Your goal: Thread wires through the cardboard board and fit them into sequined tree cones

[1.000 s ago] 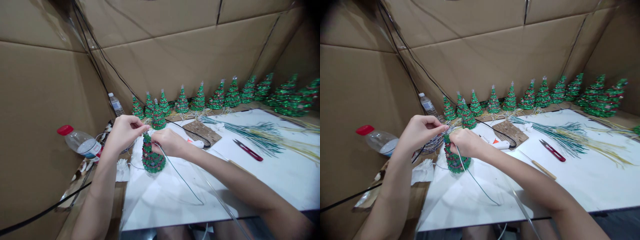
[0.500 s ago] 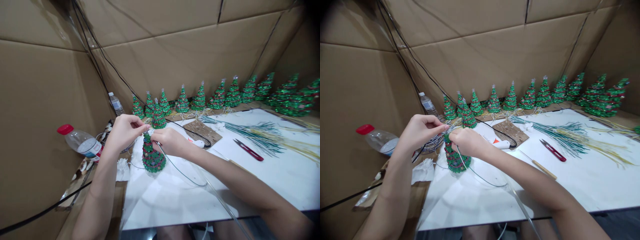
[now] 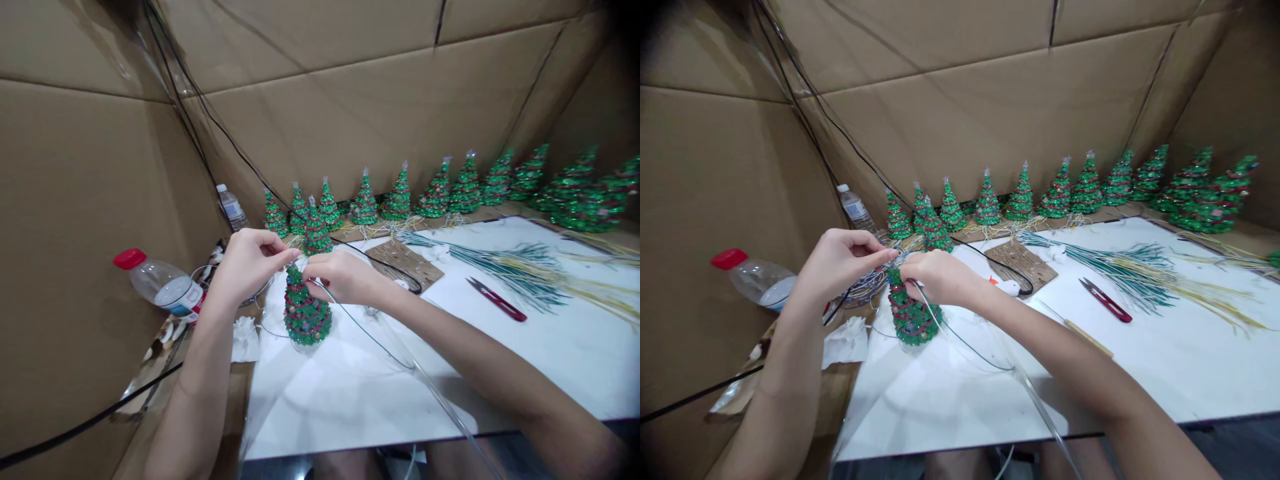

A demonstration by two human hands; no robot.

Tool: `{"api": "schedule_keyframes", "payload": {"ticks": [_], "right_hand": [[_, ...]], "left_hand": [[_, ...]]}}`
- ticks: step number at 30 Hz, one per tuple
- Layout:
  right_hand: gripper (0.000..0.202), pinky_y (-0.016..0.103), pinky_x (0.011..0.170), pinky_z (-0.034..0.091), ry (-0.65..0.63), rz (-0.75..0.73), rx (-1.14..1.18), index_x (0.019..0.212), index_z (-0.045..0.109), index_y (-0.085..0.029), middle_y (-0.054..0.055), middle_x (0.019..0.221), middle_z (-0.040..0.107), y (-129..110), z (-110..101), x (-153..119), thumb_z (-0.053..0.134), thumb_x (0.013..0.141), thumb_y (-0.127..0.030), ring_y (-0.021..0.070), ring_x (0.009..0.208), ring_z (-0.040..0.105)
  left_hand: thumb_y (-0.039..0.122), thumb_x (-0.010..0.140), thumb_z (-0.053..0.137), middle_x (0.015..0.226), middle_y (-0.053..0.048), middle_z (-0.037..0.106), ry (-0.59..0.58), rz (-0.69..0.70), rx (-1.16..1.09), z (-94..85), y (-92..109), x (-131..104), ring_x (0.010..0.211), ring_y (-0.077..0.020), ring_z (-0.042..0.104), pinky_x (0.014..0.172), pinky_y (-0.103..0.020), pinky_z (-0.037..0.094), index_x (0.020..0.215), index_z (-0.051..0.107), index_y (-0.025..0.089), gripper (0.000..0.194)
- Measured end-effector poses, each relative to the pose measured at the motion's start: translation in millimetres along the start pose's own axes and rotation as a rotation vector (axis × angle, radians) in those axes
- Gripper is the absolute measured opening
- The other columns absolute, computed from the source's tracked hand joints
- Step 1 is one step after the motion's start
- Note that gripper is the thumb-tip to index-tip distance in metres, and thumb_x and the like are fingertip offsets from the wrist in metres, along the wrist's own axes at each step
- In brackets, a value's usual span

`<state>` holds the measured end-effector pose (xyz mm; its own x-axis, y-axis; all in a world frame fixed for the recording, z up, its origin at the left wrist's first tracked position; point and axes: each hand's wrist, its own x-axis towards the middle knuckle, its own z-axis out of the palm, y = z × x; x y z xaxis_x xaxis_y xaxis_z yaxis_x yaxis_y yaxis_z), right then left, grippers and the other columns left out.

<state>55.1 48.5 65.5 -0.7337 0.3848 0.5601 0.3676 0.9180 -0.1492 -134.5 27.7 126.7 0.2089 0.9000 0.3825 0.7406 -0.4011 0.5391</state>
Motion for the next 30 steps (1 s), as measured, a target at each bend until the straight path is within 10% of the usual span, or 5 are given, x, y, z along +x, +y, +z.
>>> {"api": "schedule_keyframes", "payload": {"ticks": [18, 30], "right_hand": [[0.011, 0.017, 0.053, 0.038, 0.161, 0.387, 0.340, 0.061, 0.066, -0.013, -0.004, 0.053, 0.058, -6, 10, 5, 0.062, 0.066, -0.004, 0.0071, 0.050, 0.052], [0.014, 0.021, 0.057, 0.033, 0.072, 0.200, 0.180, 0.059, 0.057, -0.015, -0.002, 0.059, 0.055, -9, 9, 6, 0.059, 0.067, -0.004, 0.0099, 0.057, 0.045]], "left_hand": [[0.044, 0.072, 0.071, 0.053, -0.003, 0.062, 0.000, -0.007, -0.011, 0.1, 1, 0, 0.051, -0.0118, 0.052, 0.045, -0.022, 0.033, 0.061, 0.068, 0.013, 0.033], [0.040, 0.073, 0.071, 0.054, -0.004, 0.065, -0.010, -0.007, -0.013, -0.6, 1, -1, 0.052, -0.0127, 0.054, 0.046, -0.022, 0.035, 0.061, 0.068, 0.014, 0.029]]}}
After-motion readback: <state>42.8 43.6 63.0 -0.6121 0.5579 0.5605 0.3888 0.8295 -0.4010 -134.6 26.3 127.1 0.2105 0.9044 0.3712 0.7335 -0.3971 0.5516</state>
